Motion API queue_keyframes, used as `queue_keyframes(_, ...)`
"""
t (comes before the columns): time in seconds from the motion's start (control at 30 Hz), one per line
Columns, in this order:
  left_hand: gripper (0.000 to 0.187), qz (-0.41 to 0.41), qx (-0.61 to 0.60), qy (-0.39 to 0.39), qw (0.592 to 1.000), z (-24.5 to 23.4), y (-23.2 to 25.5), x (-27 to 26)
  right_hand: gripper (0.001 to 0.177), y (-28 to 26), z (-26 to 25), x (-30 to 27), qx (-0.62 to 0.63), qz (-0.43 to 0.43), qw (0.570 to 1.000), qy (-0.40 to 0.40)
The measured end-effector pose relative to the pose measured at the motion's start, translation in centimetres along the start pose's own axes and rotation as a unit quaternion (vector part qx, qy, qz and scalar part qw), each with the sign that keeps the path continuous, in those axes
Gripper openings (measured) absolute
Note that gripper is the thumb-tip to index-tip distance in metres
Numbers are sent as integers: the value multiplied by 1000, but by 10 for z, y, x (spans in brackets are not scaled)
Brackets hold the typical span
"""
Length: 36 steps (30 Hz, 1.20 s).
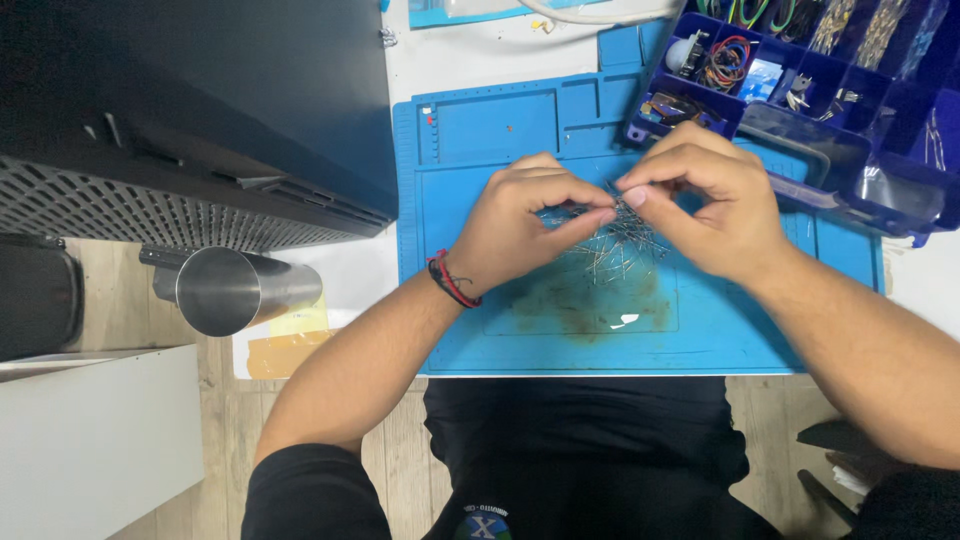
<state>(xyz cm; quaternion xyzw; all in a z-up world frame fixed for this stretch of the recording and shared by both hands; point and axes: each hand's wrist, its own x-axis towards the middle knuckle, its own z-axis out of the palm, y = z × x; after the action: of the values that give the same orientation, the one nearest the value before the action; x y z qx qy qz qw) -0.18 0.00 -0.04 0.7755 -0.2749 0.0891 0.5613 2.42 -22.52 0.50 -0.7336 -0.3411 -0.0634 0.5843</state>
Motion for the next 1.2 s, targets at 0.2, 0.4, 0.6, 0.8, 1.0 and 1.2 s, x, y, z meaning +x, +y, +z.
queue_keyframes(0.2, 13, -34, -49, 21, 998, -1, -3, 0, 27, -5, 2, 4, -30, -39, 999, -18)
queue_keyframes(0.4, 10, -113, -136, 22, 984, 1, -5, -3, 57, -5, 4, 1, -70, -56, 994, -66)
queue_keyframes(0.6, 10, -136, -176, 3, 975, 0, -3, -2, 55, -15, 5, 4, -122, -72, 987, -70)
queue_keyframes(0.8, 12, -89, -154, 24, 984, 0, -1, 2, 57, -6, 2, 2, -132, -89, 986, -47)
queue_keyframes(1.0, 19, 48, 61, 1, 997, -11, 3, 4, 62, -4, -31, -3, -253, -114, 961, -11)
queue_keyframes(1.2, 23, 187, 216, -49, 957, -12, 3, 6, 50, -22, -117, -10, -350, 35, 935, 54)
